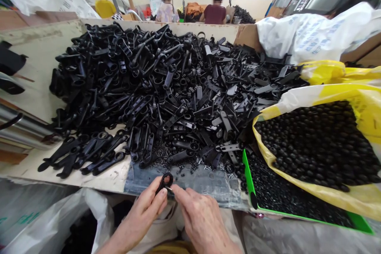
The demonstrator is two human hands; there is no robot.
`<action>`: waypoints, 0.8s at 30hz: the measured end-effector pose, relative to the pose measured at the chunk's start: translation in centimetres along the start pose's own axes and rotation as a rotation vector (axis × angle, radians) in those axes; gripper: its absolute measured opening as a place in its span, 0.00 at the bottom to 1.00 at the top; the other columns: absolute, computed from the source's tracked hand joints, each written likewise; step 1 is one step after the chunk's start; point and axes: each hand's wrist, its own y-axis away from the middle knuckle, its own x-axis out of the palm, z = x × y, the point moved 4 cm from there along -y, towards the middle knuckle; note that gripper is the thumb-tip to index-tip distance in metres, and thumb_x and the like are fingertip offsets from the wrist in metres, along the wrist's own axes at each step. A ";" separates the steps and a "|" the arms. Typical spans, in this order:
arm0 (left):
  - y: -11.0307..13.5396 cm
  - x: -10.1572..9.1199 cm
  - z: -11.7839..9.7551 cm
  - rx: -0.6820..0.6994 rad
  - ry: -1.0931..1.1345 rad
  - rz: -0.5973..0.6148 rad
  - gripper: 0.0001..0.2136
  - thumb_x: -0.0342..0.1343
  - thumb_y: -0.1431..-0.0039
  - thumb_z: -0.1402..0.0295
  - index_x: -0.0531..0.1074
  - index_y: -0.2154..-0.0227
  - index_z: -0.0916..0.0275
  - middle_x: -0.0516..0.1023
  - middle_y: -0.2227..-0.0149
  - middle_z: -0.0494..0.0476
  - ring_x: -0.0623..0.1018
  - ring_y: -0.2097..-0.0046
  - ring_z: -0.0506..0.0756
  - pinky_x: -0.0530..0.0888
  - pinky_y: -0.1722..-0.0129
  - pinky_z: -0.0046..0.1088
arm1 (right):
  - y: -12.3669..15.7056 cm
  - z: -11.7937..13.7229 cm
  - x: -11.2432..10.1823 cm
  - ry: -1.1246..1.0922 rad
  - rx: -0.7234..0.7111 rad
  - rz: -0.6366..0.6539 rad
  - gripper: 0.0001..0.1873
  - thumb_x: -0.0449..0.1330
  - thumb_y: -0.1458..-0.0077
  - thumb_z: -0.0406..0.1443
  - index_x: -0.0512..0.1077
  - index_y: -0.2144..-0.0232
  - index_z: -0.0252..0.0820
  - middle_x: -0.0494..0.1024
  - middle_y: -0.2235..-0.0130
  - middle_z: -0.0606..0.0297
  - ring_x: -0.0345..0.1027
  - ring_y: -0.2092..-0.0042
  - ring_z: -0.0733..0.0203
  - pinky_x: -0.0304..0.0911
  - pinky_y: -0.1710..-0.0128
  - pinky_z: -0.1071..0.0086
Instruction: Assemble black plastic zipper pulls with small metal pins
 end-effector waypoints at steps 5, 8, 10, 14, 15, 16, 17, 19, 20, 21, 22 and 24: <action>0.1 0.2 -0.3 -0.019 0.012 0.012 0.27 0.56 0.34 0.52 0.70 0.37 0.58 0.77 0.40 0.65 0.77 0.41 0.62 0.76 0.43 0.35 | -0.1 0.1 0.0 0.086 -0.008 0.033 0.22 0.52 0.35 0.27 0.72 0.43 0.46 0.84 0.64 0.64 0.82 0.67 0.54 0.65 0.72 0.70; 0.2 0.2 -0.5 -0.046 0.032 0.003 0.28 0.57 0.35 0.52 0.70 0.37 0.58 0.76 0.38 0.65 0.75 0.38 0.63 0.75 0.42 0.36 | -0.2 0.2 0.0 0.112 -0.005 0.069 0.21 0.53 0.35 0.26 0.72 0.44 0.46 0.84 0.64 0.64 0.81 0.67 0.55 0.63 0.72 0.70; 0.2 0.2 -0.4 -0.069 0.048 -0.006 0.28 0.58 0.36 0.51 0.71 0.37 0.59 0.75 0.38 0.64 0.74 0.37 0.63 0.75 0.42 0.36 | -0.2 0.2 0.0 0.096 -0.006 0.090 0.20 0.53 0.34 0.26 0.72 0.45 0.46 0.84 0.64 0.65 0.81 0.67 0.57 0.62 0.72 0.71; 0.1 0.3 -0.1 -0.093 0.092 -0.010 0.30 0.59 0.37 0.51 0.70 0.36 0.60 0.74 0.36 0.65 0.72 0.35 0.63 0.73 0.40 0.35 | -0.2 0.3 0.2 0.084 0.005 0.070 0.18 0.53 0.35 0.26 0.73 0.48 0.47 0.84 0.64 0.66 0.81 0.68 0.55 0.61 0.73 0.70; 0.0 0.3 -0.1 -0.097 0.106 -0.007 0.30 0.59 0.37 0.51 0.69 0.36 0.60 0.73 0.35 0.65 0.71 0.34 0.63 0.72 0.39 0.34 | -0.2 0.3 0.3 0.073 0.006 0.054 0.18 0.53 0.35 0.26 0.73 0.48 0.47 0.84 0.64 0.66 0.81 0.68 0.55 0.62 0.73 0.70; 0.0 0.3 0.0 -0.104 0.120 -0.004 0.31 0.59 0.38 0.50 0.69 0.36 0.60 0.72 0.35 0.65 0.70 0.34 0.63 0.72 0.39 0.34 | -0.1 0.3 0.3 0.053 0.002 0.036 0.18 0.52 0.35 0.26 0.73 0.49 0.47 0.84 0.64 0.66 0.81 0.67 0.55 0.62 0.72 0.70; -0.1 0.3 0.0 -0.113 0.134 -0.001 0.31 0.59 0.38 0.50 0.69 0.36 0.60 0.72 0.35 0.65 0.70 0.34 0.63 0.72 0.39 0.34 | 0.0 0.4 0.3 0.022 -0.007 0.016 0.18 0.52 0.34 0.26 0.73 0.49 0.46 0.84 0.64 0.66 0.81 0.66 0.55 0.64 0.72 0.70; -0.1 0.3 0.1 -0.132 0.155 0.011 0.31 0.60 0.39 0.50 0.69 0.36 0.60 0.72 0.35 0.65 0.71 0.35 0.63 0.72 0.40 0.33 | 0.1 0.4 0.3 -0.047 -0.026 -0.032 0.18 0.50 0.33 0.27 0.72 0.48 0.45 0.84 0.62 0.64 0.82 0.64 0.57 0.67 0.68 0.71; -0.1 0.3 0.1 -0.137 0.158 0.015 0.31 0.60 0.39 0.50 0.69 0.36 0.60 0.72 0.35 0.65 0.71 0.35 0.63 0.72 0.40 0.33 | 0.2 0.4 0.2 -0.070 -0.033 -0.057 0.19 0.49 0.33 0.26 0.72 0.47 0.44 0.84 0.60 0.63 0.82 0.62 0.57 0.68 0.67 0.71; -0.1 0.3 0.1 -0.138 0.155 0.017 0.31 0.60 0.39 0.50 0.69 0.36 0.60 0.72 0.35 0.65 0.72 0.35 0.63 0.72 0.40 0.33 | 0.2 0.3 0.2 -0.078 -0.036 -0.074 0.20 0.49 0.33 0.26 0.72 0.46 0.43 0.84 0.59 0.62 0.82 0.61 0.57 0.69 0.65 0.71; -0.1 0.2 0.1 -0.135 0.148 0.018 0.31 0.60 0.39 0.51 0.70 0.36 0.60 0.73 0.35 0.65 0.72 0.35 0.62 0.72 0.39 0.33 | 0.2 0.3 0.2 -0.072 -0.035 -0.081 0.20 0.48 0.34 0.26 0.72 0.45 0.43 0.85 0.59 0.61 0.82 0.61 0.56 0.70 0.65 0.71; -0.1 0.1 0.0 -0.114 0.123 0.008 0.30 0.60 0.38 0.51 0.71 0.37 0.60 0.74 0.36 0.65 0.72 0.35 0.62 0.72 0.39 0.34 | 0.1 0.2 0.2 -0.033 -0.026 -0.059 0.21 0.49 0.35 0.25 0.72 0.45 0.43 0.85 0.60 0.61 0.82 0.62 0.55 0.70 0.67 0.70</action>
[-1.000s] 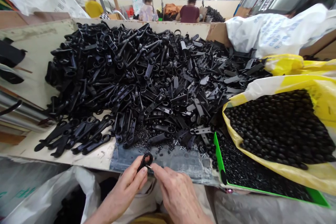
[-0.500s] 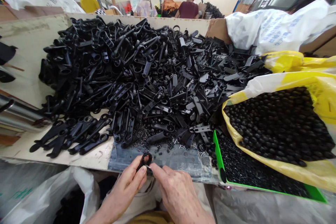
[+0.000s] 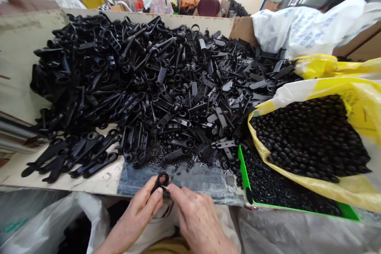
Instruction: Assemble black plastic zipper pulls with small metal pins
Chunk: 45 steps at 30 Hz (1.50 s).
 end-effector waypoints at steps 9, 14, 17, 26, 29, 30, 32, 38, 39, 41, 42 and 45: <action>0.3 0.2 -0.5 0.097 -0.137 -0.085 0.26 0.59 0.38 0.53 0.74 0.40 0.58 0.80 0.42 0.64 0.77 0.40 0.63 0.77 0.44 0.37 | -0.3 0.3 -0.1 0.061 0.075 0.125 0.22 0.51 0.36 0.26 0.73 0.45 0.47 0.86 0.62 0.63 0.82 0.63 0.58 0.65 0.70 0.73; 0.2 0.4 -0.6 0.131 -0.183 -0.127 0.26 0.57 0.38 0.51 0.74 0.41 0.58 0.82 0.45 0.64 0.79 0.44 0.62 0.78 0.47 0.34 | -0.6 0.6 -0.6 -0.009 0.132 0.157 0.19 0.49 0.34 0.26 0.74 0.50 0.46 0.85 0.63 0.64 0.81 0.64 0.58 0.61 0.71 0.72; 0.1 0.2 -0.3 0.118 -0.177 -0.107 0.27 0.59 0.39 0.51 0.74 0.40 0.59 0.84 0.49 0.64 0.81 0.47 0.61 0.78 0.49 0.33 | -0.7 0.7 -0.6 -0.138 0.150 0.152 0.18 0.48 0.32 0.28 0.75 0.52 0.45 0.85 0.63 0.64 0.80 0.66 0.60 0.62 0.70 0.73; 0.3 1.0 0.1 0.117 -0.163 -0.094 0.29 0.53 0.35 0.47 0.70 0.38 0.59 0.83 0.51 0.64 0.81 0.50 0.59 0.77 0.49 0.30 | 0.0 0.0 0.3 -0.231 0.075 0.013 0.21 0.48 0.30 0.31 0.74 0.43 0.46 0.86 0.56 0.60 0.82 0.58 0.57 0.72 0.60 0.71; 0.3 1.1 0.2 0.132 -0.138 -0.101 0.29 0.53 0.35 0.47 0.70 0.38 0.59 0.81 0.46 0.65 0.80 0.46 0.60 0.77 0.48 0.31 | 0.2 -0.3 0.3 -0.098 0.054 0.016 0.22 0.49 0.31 0.30 0.73 0.41 0.48 0.86 0.59 0.61 0.81 0.62 0.58 0.72 0.64 0.73; 0.3 1.1 0.2 0.137 -0.135 -0.103 0.29 0.54 0.35 0.48 0.71 0.38 0.59 0.81 0.45 0.65 0.79 0.45 0.60 0.77 0.48 0.32 | 0.2 -0.4 0.3 -0.052 0.053 0.020 0.23 0.49 0.32 0.30 0.73 0.41 0.49 0.86 0.60 0.61 0.81 0.63 0.59 0.71 0.65 0.74; 0.3 1.1 0.1 0.149 -0.147 -0.109 0.29 0.54 0.35 0.48 0.71 0.38 0.59 0.81 0.44 0.65 0.79 0.45 0.61 0.77 0.48 0.34 | 0.2 -0.4 0.3 0.037 0.052 0.034 0.24 0.51 0.34 0.29 0.71 0.40 0.50 0.85 0.62 0.63 0.81 0.66 0.60 0.70 0.68 0.75; 0.6 1.1 -0.6 0.189 -0.272 -0.153 0.27 0.52 0.35 0.49 0.72 0.40 0.60 0.79 0.41 0.65 0.76 0.39 0.64 0.72 0.40 0.40 | 0.1 -0.1 0.6 0.310 0.019 0.121 0.34 0.56 0.46 0.24 0.68 0.38 0.46 0.85 0.64 0.65 0.81 0.71 0.57 0.64 0.76 0.72; 0.6 1.1 -0.8 0.190 -0.287 -0.162 0.27 0.51 0.34 0.49 0.72 0.40 0.60 0.78 0.40 0.65 0.75 0.38 0.64 0.71 0.39 0.40 | 0.0 -0.1 0.7 0.348 0.013 0.128 0.35 0.57 0.48 0.23 0.68 0.38 0.45 0.85 0.65 0.65 0.81 0.72 0.57 0.63 0.77 0.71; 0.7 1.2 -1.0 0.194 -0.312 -0.168 0.27 0.51 0.34 0.50 0.72 0.40 0.61 0.77 0.39 0.65 0.75 0.37 0.64 0.70 0.38 0.39 | -0.1 0.1 0.7 0.415 0.004 0.132 0.37 0.58 0.52 0.23 0.69 0.39 0.43 0.84 0.67 0.65 0.80 0.74 0.56 0.59 0.79 0.70; 0.7 1.3 -1.1 0.197 -0.321 -0.166 0.26 0.51 0.34 0.51 0.72 0.40 0.61 0.77 0.39 0.65 0.74 0.37 0.64 0.71 0.38 0.39 | -0.2 0.2 0.7 0.439 0.002 0.132 0.37 0.58 0.53 0.23 0.70 0.40 0.42 0.84 0.68 0.64 0.80 0.75 0.56 0.57 0.80 0.70; 0.7 1.5 -1.1 0.205 -0.338 -0.160 0.25 0.51 0.34 0.52 0.72 0.40 0.58 0.78 0.39 0.64 0.75 0.37 0.64 0.72 0.40 0.40 | -0.4 0.5 0.5 0.468 -0.004 0.135 0.35 0.59 0.54 0.23 0.70 0.41 0.42 0.83 0.70 0.65 0.79 0.76 0.58 0.53 0.81 0.70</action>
